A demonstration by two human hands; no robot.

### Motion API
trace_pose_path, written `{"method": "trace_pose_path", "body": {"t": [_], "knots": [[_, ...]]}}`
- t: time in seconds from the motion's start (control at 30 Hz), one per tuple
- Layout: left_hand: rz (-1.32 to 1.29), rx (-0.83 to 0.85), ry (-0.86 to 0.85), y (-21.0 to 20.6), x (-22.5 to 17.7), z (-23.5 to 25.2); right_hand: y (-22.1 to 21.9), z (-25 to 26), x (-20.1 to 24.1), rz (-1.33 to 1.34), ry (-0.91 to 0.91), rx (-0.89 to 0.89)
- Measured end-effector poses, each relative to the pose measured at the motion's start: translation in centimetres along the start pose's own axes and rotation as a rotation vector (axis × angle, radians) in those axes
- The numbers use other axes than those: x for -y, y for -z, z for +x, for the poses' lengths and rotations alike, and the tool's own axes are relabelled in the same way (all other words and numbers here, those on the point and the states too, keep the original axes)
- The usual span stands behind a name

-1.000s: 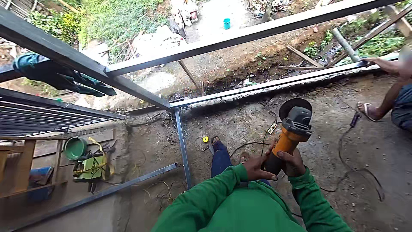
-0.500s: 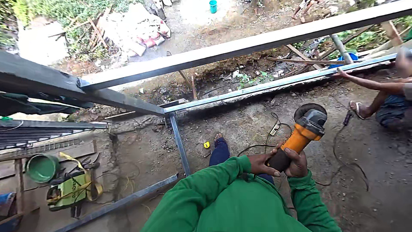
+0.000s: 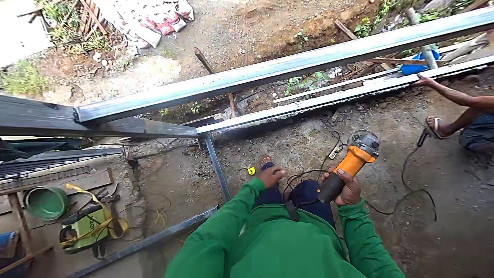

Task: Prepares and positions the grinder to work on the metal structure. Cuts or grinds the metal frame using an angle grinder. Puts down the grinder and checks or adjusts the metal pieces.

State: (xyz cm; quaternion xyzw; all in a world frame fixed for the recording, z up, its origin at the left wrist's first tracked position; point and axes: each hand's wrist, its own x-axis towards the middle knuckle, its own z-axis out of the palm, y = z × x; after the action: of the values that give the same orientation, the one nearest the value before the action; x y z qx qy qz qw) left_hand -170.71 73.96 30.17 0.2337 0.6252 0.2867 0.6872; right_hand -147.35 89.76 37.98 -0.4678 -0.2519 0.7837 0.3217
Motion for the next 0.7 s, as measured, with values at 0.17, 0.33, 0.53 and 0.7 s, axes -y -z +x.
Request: {"method": "trace_pose_path", "body": {"t": [0.17, 0.33, 0.53, 0.7], "knots": [[-0.11, -0.24, 0.185, 3.9, 3.6, 0.8, 0.9, 1.4, -0.5, -0.004, -0.035, -0.037], [-0.154, -0.312, 0.237, 3.7, 4.2, 2.8, 2.6, 4.2, -2.1, -0.041, -0.105, -0.033], [-0.091, -0.274, 0.198, -0.3, 3.1, 6.7, 4.3, 9.6, -4.3, -0.096, -0.223, 0.015], [-0.028, -0.239, 0.14, -3.4, 3.0, 11.4, 6.6, 15.6, -7.0, -0.14, -0.293, 0.076]]}}
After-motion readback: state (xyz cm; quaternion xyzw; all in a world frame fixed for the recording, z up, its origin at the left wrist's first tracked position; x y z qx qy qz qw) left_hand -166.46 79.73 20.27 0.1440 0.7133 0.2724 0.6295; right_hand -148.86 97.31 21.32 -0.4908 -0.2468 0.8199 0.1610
